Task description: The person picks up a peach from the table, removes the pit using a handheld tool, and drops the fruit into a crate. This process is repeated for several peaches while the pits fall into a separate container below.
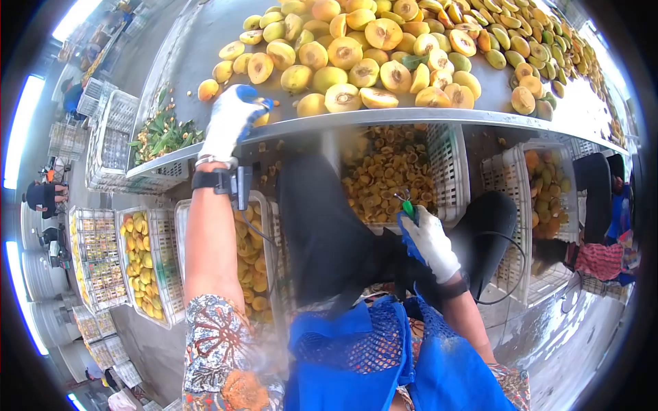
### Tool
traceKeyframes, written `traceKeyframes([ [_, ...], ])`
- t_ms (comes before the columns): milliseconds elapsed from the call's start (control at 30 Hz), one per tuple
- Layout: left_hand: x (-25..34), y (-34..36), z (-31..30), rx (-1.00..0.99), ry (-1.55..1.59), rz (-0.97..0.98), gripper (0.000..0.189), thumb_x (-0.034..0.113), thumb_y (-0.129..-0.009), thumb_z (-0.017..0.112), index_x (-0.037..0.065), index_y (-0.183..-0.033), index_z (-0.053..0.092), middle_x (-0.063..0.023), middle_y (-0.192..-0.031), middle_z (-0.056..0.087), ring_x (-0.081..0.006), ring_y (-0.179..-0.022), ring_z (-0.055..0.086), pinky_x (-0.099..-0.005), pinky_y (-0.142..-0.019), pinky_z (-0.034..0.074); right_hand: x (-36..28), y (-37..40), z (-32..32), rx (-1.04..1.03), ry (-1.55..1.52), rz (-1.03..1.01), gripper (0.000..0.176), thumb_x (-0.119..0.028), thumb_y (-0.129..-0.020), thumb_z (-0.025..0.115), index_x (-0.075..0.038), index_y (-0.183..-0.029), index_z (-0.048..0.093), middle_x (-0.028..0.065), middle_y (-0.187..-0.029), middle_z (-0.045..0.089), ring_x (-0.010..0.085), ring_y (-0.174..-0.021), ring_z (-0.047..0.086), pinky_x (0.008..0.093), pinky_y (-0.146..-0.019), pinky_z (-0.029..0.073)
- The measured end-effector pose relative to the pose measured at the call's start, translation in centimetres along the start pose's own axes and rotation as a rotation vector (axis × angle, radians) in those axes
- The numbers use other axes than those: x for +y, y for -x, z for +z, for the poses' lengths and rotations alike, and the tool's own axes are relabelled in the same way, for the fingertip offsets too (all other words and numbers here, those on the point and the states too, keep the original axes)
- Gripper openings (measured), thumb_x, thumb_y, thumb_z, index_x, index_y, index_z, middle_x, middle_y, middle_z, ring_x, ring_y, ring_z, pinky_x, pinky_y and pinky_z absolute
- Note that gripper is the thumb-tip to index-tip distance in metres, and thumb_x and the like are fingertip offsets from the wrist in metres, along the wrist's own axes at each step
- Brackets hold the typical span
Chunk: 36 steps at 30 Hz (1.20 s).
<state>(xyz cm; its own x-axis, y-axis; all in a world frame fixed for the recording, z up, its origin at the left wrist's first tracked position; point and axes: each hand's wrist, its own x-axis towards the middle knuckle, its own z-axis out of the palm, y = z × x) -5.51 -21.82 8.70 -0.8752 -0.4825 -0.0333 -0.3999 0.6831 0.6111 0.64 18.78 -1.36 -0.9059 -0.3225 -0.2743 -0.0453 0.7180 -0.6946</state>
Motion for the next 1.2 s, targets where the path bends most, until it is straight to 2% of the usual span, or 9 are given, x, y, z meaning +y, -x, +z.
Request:
traceKeyframes([
  [100,-0.8,2.7,-1.8,-0.013,1.065,0.002,0.036,0.018,-0.089,0.070,0.000,-0.120,0.062,-0.0088,-0.109,0.069,-0.0211,-0.097,0.067,-0.0342,-0.083,0.058,-0.6,-0.6,-1.2,-0.151,-0.310,0.314,0.034,-0.035,-0.094,0.059,-0.002,-0.101,0.058,0.0177,-0.079,0.067,0.0291,-0.065,0.066,0.0405,-0.060,0.052],
  [200,-0.2,6.4,-1.0,-0.218,1.249,0.280,0.055,0.029,-0.099,0.057,-0.001,-0.142,0.042,-0.0195,-0.135,0.054,-0.0312,-0.121,0.057,-0.0452,-0.101,0.051,-0.2,-1.6,-0.9,-0.118,-0.362,0.282,0.033,-0.033,-0.095,0.059,-0.002,-0.106,0.059,0.0171,-0.079,0.066,0.0278,-0.064,0.065,0.0392,-0.061,0.051],
  [267,1.5,8.9,1.3,-0.429,2.003,0.029,0.058,0.037,-0.101,0.049,-0.003,-0.143,0.041,-0.0224,-0.140,0.050,-0.0363,-0.129,0.049,-0.0508,-0.111,0.040,-0.3,-2.0,-0.7,-0.088,-0.329,0.182,0.034,-0.033,-0.095,0.059,-0.001,-0.106,0.058,0.0180,-0.079,0.066,0.0287,-0.066,0.066,0.0399,-0.063,0.050],
  [400,3.7,11.8,7.2,-0.361,2.170,-0.179,0.048,0.031,-0.099,0.055,-0.007,-0.128,0.056,-0.0213,-0.130,0.059,-0.0332,-0.127,0.052,-0.0438,-0.108,0.045,-4.1,-0.8,-1.2,-0.113,-0.297,0.086,0.035,-0.032,-0.095,0.058,0.002,-0.105,0.057,0.0217,-0.081,0.065,0.0349,-0.075,0.066,0.0427,-0.068,0.049],
  [600,1.4,14.3,4.6,0.035,1.404,0.053,0.045,0.025,-0.097,0.059,-0.004,-0.131,0.053,-0.0168,-0.125,0.062,-0.0279,-0.117,0.060,-0.0416,-0.101,0.050,-3.9,-0.3,-1.8,-0.045,-0.228,0.027,0.033,-0.033,-0.095,0.060,-0.001,-0.103,0.058,0.0227,-0.081,0.066,0.0411,-0.073,0.064,0.0439,-0.063,0.048],
  [700,-2.3,17.5,-1.8,0.130,1.350,-0.146,0.047,0.021,-0.094,0.065,-0.002,-0.133,0.054,-0.0163,-0.123,0.062,-0.0267,-0.110,0.064,-0.0410,-0.093,0.054,2.2,-1.1,0.4,-0.073,-0.238,0.049,0.035,-0.033,-0.094,0.060,-0.002,-0.109,0.059,0.0215,-0.084,0.067,0.0397,-0.076,0.065,0.0443,-0.066,0.049],
  [833,-9.1,20.4,-5.4,0.278,0.022,-0.378,0.040,0.017,-0.091,0.068,-0.001,-0.127,0.059,-0.0120,-0.114,0.066,-0.0207,-0.104,0.065,-0.0293,-0.089,0.053,3.7,-1.3,1.5,-0.060,-0.143,0.052,0.027,-0.027,-0.095,0.060,-0.002,-0.106,0.057,0.0126,-0.081,0.062,0.0241,-0.070,0.058,0.0360,-0.061,0.045],
  [900,-12.6,18.7,-5.4,0.505,-0.232,-0.009,0.035,0.013,-0.091,0.069,-0.001,-0.123,0.062,-0.0108,-0.109,0.068,-0.0202,-0.096,0.067,-0.0294,-0.086,0.052,1.8,-1.4,0.8,-0.152,-0.142,0.168,0.039,-0.031,-0.093,0.062,0.000,-0.114,0.057,0.0257,-0.099,0.066,0.0434,-0.095,0.062,0.0464,-0.083,0.048],
  [1200,-7.5,-7.2,-7.2,0.391,-0.466,-0.019,0.067,0.045,-0.086,0.070,0.002,-0.135,0.054,-0.0199,-0.129,0.060,-0.0364,-0.120,0.056,-0.0437,-0.102,0.044,0.2,-1.3,0.7,-0.118,-0.051,0.199,0.039,-0.032,-0.093,0.062,0.002,-0.112,0.058,0.0262,-0.098,0.067,0.0441,-0.093,0.063,0.0468,-0.079,0.049],
])
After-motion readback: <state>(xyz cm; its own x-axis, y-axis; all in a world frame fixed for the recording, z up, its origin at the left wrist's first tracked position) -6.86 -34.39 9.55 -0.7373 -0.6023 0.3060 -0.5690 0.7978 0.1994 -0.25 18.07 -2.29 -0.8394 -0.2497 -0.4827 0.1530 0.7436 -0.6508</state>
